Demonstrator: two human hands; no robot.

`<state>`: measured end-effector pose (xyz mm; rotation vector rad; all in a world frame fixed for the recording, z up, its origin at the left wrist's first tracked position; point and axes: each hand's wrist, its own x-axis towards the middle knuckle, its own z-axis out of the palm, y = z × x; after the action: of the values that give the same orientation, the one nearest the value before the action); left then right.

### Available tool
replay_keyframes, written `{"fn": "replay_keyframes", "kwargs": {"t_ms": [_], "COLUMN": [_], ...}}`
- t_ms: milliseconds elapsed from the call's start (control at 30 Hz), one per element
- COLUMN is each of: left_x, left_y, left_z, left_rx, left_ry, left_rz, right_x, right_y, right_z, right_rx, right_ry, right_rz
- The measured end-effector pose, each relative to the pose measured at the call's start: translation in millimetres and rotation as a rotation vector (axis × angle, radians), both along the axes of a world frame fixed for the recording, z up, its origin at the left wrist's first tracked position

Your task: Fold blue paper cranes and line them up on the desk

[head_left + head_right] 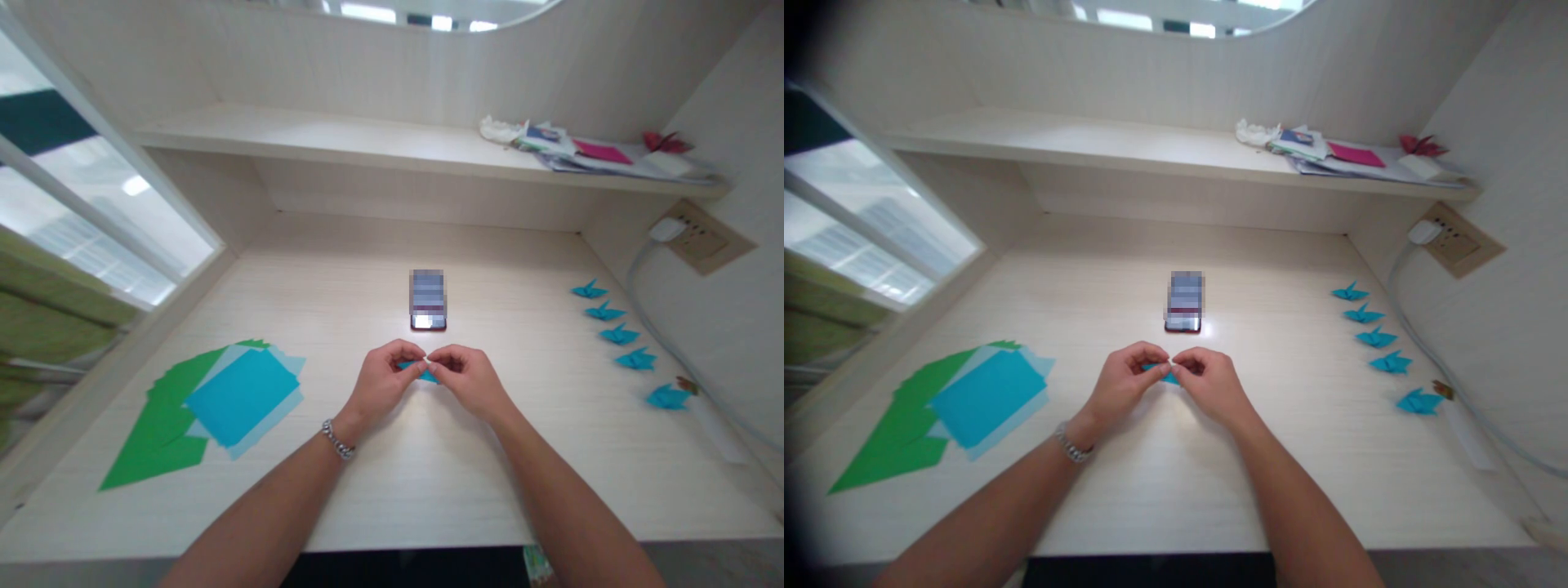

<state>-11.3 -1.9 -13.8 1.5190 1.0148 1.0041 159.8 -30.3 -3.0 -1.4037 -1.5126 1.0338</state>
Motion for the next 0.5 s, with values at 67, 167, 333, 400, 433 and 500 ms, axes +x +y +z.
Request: {"fn": "replay_keyframes", "kwargs": {"t_ms": [67,167,333,400,433,500], "left_x": [0.1,0.1,-1.8,-2.5,-2.6,-2.7], "left_y": [0.0,0.8,4.5,5.9,6.4,6.9], "left_z": [-0.7,-1.6,-1.9,-1.9,-2.0,-2.2], "left_rx": [-0.001,-0.027,-0.073,-0.084,-0.089,-0.1], "left_ry": [0.007,-0.012,-0.045,-0.05,-0.052,-0.056], "left_rz": [0.009,0.003,0.022,0.03,0.029,0.023], "right_x": [-0.2,-1.0,0.2,1.6,2.2,2.9], "right_y": [0.0,0.2,2.7,3.6,3.8,3.8], "right_z": [-0.2,-2.0,-5.5,-5.8,-5.7,-5.6], "right_rx": [-0.005,-0.016,-0.139,-0.168,-0.168,-0.147], "right_ry": [-0.062,-0.106,0.027,0.037,0.02,-0.021], "right_rz": [0.018,0.02,0.043,0.044,0.036,0.016]}}
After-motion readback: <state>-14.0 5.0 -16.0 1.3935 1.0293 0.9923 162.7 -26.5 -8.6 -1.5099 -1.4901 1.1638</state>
